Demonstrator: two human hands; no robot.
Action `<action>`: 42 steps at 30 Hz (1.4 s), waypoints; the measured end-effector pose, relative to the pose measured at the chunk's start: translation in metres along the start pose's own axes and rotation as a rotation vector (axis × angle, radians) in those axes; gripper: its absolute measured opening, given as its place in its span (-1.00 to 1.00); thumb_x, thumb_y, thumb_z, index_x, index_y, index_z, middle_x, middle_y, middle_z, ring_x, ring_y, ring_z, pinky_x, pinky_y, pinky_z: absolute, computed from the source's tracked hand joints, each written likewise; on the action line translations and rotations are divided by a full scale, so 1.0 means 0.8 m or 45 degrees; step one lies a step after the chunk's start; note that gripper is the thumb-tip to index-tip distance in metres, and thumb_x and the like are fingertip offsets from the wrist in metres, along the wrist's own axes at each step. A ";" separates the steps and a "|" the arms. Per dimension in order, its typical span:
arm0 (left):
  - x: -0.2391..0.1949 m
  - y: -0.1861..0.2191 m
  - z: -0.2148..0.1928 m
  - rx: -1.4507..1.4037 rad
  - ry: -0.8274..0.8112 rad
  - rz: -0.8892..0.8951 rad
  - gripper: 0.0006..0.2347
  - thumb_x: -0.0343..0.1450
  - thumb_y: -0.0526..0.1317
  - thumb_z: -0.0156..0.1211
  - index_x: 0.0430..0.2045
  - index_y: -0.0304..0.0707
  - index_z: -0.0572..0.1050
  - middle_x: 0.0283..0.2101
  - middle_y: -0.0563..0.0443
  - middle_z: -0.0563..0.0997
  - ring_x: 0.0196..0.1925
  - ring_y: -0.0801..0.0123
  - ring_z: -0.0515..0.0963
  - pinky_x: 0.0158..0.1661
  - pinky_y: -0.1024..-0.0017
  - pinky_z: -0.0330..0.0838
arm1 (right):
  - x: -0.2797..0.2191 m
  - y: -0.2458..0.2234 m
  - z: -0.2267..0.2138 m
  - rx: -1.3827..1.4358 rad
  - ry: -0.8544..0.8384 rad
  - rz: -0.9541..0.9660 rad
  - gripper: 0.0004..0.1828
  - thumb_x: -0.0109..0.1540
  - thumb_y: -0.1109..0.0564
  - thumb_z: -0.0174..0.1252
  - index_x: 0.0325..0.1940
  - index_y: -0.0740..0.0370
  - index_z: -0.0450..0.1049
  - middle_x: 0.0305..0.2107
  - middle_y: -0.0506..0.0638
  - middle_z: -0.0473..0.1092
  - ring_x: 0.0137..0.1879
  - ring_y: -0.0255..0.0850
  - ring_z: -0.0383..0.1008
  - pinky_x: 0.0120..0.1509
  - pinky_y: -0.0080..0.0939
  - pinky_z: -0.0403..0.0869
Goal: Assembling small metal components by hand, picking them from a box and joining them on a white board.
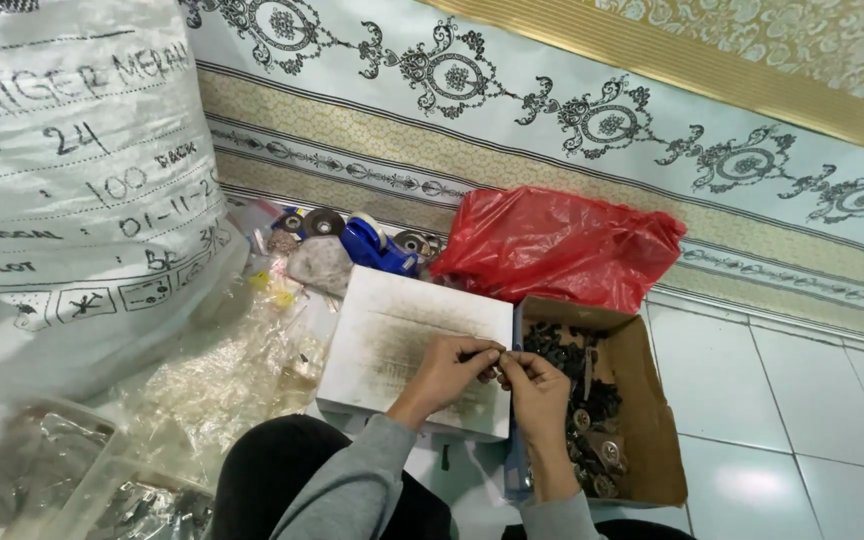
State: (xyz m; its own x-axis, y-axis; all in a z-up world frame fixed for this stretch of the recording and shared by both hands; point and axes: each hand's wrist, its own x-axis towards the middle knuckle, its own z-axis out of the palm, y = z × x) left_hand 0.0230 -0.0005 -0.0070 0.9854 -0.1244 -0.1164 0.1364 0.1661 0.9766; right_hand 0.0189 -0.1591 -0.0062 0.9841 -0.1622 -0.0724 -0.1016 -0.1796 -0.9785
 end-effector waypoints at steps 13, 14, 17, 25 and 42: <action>0.016 -0.028 0.005 -0.038 0.086 0.166 -0.76 0.55 -0.32 0.10 0.07 -0.39 0.57 -0.06 -0.29 0.68 -0.07 0.20 0.68 -0.10 0.30 0.63 | 0.041 0.008 -0.004 -0.075 -0.141 -0.160 -0.78 0.18 0.23 0.41 -0.13 0.39 0.66 -0.49 0.15 0.53 -0.37 -0.22 0.45 -0.26 -0.18 0.52; 0.011 -0.016 0.001 -0.042 0.085 0.165 -0.76 0.55 -0.32 0.10 0.07 -0.39 0.57 -0.06 -0.29 0.68 -0.07 0.20 0.68 -0.10 0.30 0.63 | 0.055 0.015 -0.006 -0.079 -0.141 -0.159 -0.78 0.18 0.23 0.41 -0.13 0.39 0.66 -0.49 0.15 0.53 -0.37 -0.22 0.45 -0.26 -0.18 0.52; 0.006 0.004 -0.008 0.342 0.115 0.091 -0.59 0.49 -0.44 -0.06 0.29 -0.60 0.28 0.10 -0.58 0.53 0.17 -0.23 0.56 0.13 -0.02 0.52 | 0.097 0.030 -0.011 -0.393 -0.154 -0.302 -0.80 0.18 0.17 0.41 -0.15 0.29 0.68 -0.48 0.14 0.55 -0.37 -0.20 0.48 -0.27 -0.18 0.49; 0.032 -0.039 -0.001 0.671 0.013 -0.023 -0.65 0.47 -0.39 -0.05 0.15 -0.58 0.44 0.08 -0.54 0.52 0.19 -0.26 0.54 0.10 -0.01 0.51 | 0.136 0.040 0.006 -1.045 -0.413 -0.477 -0.82 0.26 0.12 0.26 -0.07 0.14 0.63 -0.19 0.15 0.54 0.02 0.13 0.58 0.11 0.07 0.56; 0.014 0.005 -0.002 0.680 0.018 -0.054 -0.67 0.44 -0.44 -0.02 0.09 -0.70 0.45 -0.02 -0.62 0.55 0.10 -0.32 0.59 0.02 -0.04 0.54 | 0.129 0.034 -0.004 -1.043 -0.398 -0.443 -0.72 0.22 0.24 0.22 0.02 0.21 0.57 -0.18 0.20 0.52 0.00 0.11 0.59 0.03 0.02 0.61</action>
State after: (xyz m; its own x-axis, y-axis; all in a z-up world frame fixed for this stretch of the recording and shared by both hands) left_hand 0.0348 0.0000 -0.0046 0.9819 -0.1065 -0.1569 0.1090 -0.3605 0.9264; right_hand 0.1171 -0.1842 -0.0397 0.9608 0.2753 0.0334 0.2516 -0.8145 -0.5227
